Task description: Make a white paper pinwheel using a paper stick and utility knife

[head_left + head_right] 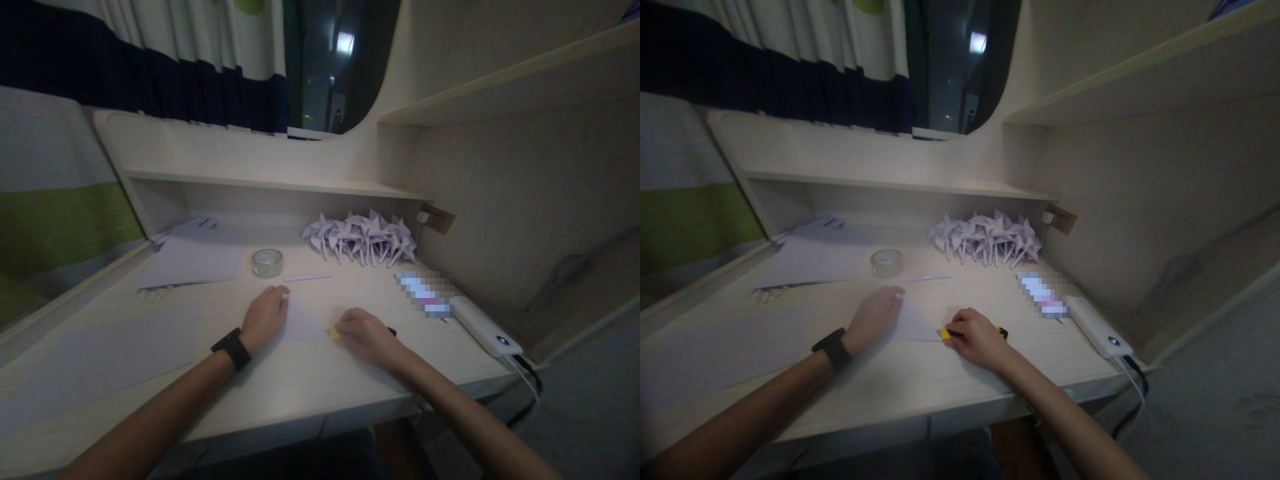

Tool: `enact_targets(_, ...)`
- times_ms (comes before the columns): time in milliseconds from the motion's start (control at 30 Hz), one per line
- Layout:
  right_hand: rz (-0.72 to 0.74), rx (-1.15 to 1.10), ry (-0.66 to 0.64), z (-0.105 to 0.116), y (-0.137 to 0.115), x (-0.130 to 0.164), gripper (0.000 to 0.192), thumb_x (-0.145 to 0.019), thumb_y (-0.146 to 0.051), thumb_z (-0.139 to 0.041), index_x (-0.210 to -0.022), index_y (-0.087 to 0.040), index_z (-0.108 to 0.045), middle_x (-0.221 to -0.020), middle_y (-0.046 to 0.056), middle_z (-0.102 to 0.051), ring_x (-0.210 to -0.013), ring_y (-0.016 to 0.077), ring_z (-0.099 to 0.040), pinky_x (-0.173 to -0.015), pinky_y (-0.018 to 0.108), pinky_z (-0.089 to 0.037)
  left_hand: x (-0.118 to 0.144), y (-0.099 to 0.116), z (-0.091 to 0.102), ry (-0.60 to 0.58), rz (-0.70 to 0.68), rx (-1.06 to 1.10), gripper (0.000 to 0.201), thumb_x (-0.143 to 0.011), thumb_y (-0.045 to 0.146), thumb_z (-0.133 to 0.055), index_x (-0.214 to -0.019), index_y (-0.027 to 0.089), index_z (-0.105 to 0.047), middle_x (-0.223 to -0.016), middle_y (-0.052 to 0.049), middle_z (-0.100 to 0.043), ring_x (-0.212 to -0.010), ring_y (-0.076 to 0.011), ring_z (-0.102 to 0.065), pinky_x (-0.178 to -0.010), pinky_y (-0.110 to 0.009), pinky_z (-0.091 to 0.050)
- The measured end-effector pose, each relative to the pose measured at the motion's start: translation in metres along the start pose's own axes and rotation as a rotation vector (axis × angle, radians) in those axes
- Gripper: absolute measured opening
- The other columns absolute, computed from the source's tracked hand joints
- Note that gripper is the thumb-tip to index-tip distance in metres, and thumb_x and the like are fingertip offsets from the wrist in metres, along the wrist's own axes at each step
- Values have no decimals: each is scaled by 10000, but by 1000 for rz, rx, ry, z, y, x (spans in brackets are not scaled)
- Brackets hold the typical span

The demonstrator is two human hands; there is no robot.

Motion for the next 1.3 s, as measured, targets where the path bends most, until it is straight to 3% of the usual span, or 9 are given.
enact_targets(133,10,-10,-9,0,-2,0,129,-889,-203,-580,-861,-175,-703,-879,63,-626,-832,169,-562,-741,273,-432,1,0,6,31,-12,-62,281,-908,208,-418,-1081,126,-625,-1025,-126,-654,-978,-257,-613,-898,-388,-468)
enact_targets(233,4,-14,-6,0,-1,0,126,-886,-201,-583,-865,-175,-704,-887,66,-628,-839,171,-565,-741,271,-436,5,15,16,49,-139,-149,320,-911,258,-446,-1144,121,-616,-1105,-145,-637,-1075,-290,-568,-948,-436,-438)
enact_targets(367,3,-5,-13,0,-2,-1,119,-884,-195,-585,-869,-177,-701,-887,64,-631,-835,172,-571,-747,274,-437,22,45,10,-146,-477,-109,369,-952,349,-418,-1273,243,-567,-1380,-70,-523,-1326,-293,-386,-1103,-509,-267)
enact_targets(433,10,-2,-17,0,-4,0,123,-890,-200,-580,-862,-175,-697,-881,65,-631,-829,171,-572,-750,276,-437,31,48,-1,-276,-537,-93,402,-969,423,-384,-1345,336,-500,-1474,-21,-432,-1395,-306,-285,-1122,-568,-184)
enact_targets(567,8,0,-4,0,-6,1,126,-893,-204,-580,-840,-174,-691,-857,63,-630,-819,170,-568,-740,278,-434,36,39,-17,-396,-455,-88,484,-981,527,-288,-1441,391,-356,-1543,-11,-316,-1420,-329,-231,-1113,-600,-159)
enact_targets(833,-4,-6,-26,3,-6,2,150,-903,-195,-561,-837,-165,-692,-859,67,-627,-822,168,-567,-740,279,-440,38,37,-19,-359,-390,-93,526,-975,566,-250,-1457,374,-342,-1558,-20,-275,-1428,-333,-207,-1124,-567,-165)
enact_targets(1300,-1,-1,-22,2,-8,-1,132,-885,-193,-585,-817,-172,-696,-848,65,-637,-815,172,-575,-729,277,-436,39,38,-16,-330,-407,-93,544,-960,578,-299,-1451,352,-362,-1550,-47,-298,-1421,-331,-229,-1121,-553,-175)
Point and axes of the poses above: each hand's wrist, its own x-axis away from the middle knuckle, its own z-axis out of the back of the hand, y = z × x, the point moved 8 cm from there along -x, towards the middle knuckle
